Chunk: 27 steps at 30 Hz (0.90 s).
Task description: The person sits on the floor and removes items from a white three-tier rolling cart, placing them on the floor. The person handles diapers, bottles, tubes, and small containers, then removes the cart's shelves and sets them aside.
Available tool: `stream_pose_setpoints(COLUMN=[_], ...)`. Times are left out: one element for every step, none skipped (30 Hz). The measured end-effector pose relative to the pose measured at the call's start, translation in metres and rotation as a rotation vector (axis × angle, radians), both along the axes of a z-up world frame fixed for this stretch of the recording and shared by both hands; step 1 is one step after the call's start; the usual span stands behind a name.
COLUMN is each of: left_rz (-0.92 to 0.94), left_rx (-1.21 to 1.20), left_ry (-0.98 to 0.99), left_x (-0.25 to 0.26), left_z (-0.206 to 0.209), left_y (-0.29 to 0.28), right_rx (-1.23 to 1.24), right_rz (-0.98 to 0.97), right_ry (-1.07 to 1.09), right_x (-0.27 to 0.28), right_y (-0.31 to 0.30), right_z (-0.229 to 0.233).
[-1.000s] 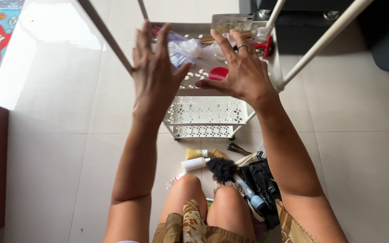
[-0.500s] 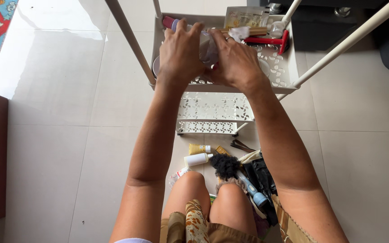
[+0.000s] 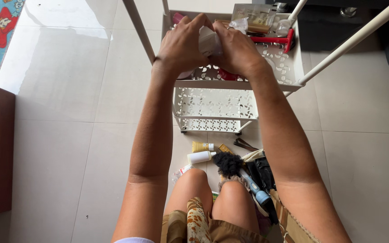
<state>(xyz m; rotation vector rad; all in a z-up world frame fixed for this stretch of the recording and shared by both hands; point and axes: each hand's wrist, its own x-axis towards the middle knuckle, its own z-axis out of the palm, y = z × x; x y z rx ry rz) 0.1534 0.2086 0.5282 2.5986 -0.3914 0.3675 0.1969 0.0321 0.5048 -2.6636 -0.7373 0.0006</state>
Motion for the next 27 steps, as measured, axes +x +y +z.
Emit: stream_pose_setpoints(left_rz=[-0.012, -0.012, -0.012, -0.013, -0.034, -0.058, -0.081, -0.107, -0.134, -0.164, -0.198, -0.231, -0.265, -0.263, -0.261, -0.260, -0.282, -0.319, -0.356, -0.396, -0.433, -0.474, -0.475, -0.477, -0.435, -0.394, -0.366], left_rx=[-0.028, -0.034, -0.040, -0.046, -0.078, -0.109, -0.141, -0.175, -0.209, -0.243, -0.282, -0.319, -0.357, -0.368, -0.380, -0.392, -0.386, -0.392, -0.397, -0.428, -0.459, -0.491, -0.485, -0.475, -0.472, -0.470, -0.491], left_ry=[0.001, -0.022, -0.044, -0.062, -0.082, -0.104, -0.126, -0.156, -0.187, -0.218, -0.262, -0.303, -0.344, -0.354, -0.364, -0.367, -0.331, -0.299, -0.267, -0.193, -0.119, -0.051, 0.041, 0.120, 0.211, 0.304, 0.323], left_x=[0.000, 0.000, 0.000, -0.001, -0.002, -0.003, -0.004, -0.007, -0.011, -0.016, -0.021, -0.028, -0.036, -0.049, -0.064, -0.081, -0.098, -0.116, -0.135, -0.156, -0.179, -0.187, -0.198, -0.201, -0.200, -0.197, -0.191], left_z=[-0.001, -0.002, -0.002, -0.003, -0.004, -0.003, -0.001, 0.002, 0.006, 0.012, 0.019, 0.025, 0.033, 0.039, 0.045, 0.048, 0.049, 0.045, 0.036, 0.020, 0.002, -0.016, -0.034, -0.057, -0.084, -0.115, -0.149], left_y=[0.001, 0.002, 0.003, 0.002, 0.002, 0.002, 0.002, 0.002, 0.001, 0.001, -0.003, -0.008, -0.014, -0.018, -0.021, -0.026, -0.033, -0.040, -0.048, -0.056, -0.063, -0.072, -0.078, -0.084, -0.095, -0.109, -0.121], right_rx=[0.005, 0.008, 0.078, 0.147, 0.217, 0.254, 0.291, 0.328, 0.360, 0.391, 0.423, 0.493, 0.563, 0.635, 0.609, 0.578, 0.535, 0.511, 0.486, 0.483, 0.468, 0.456, 0.435, 0.415, 0.396, 0.488, 0.579], right_rz=[0.004, 0.007, 0.058, 0.107, 0.157, 0.161, 0.164, 0.169, 0.154, 0.137, 0.120, 0.132, 0.144, 0.153, 0.229, 0.305, 0.254, 0.203, 0.152, 0.100, 0.051, 0.011, 0.002, -0.003, -0.006, -0.005, -0.005], right_ry=[0.011, 0.019, -0.036, -0.088, -0.140, -0.107, -0.074, -0.043, -0.048, -0.056, -0.063, -0.058, -0.053, -0.042, -0.228, -0.404, -0.432, -0.413, -0.394, -0.300, -0.189, -0.107, -0.012, 0.071, 0.154, 0.342, 0.531], right_x=[0.000, -0.001, -0.001, -0.003, -0.005, -0.007, -0.010, -0.012, -0.016, -0.022, -0.029, -0.037, -0.046, -0.059, -0.074, -0.092, -0.113, -0.133, -0.154, -0.177, -0.197, -0.205, -0.213, -0.216, -0.218, -0.217, -0.214], right_y=[-0.002, -0.004, -0.005, -0.007, -0.009, -0.011, -0.013, -0.014, -0.015, -0.018, -0.021, -0.024, -0.030, -0.037, -0.046, -0.056, -0.066, -0.078, -0.092, -0.106, -0.119, -0.130, -0.139, -0.150, -0.162, -0.172, -0.181], right_z=[0.000, 0.001, 0.002, 0.002, 0.003, 0.004, 0.007, 0.012, 0.016, 0.022, 0.029, 0.037, 0.046, 0.053, 0.059, 0.064, 0.065, 0.063, 0.057, 0.044, 0.027, 0.009, -0.015, -0.044, -0.078, -0.117, -0.162])
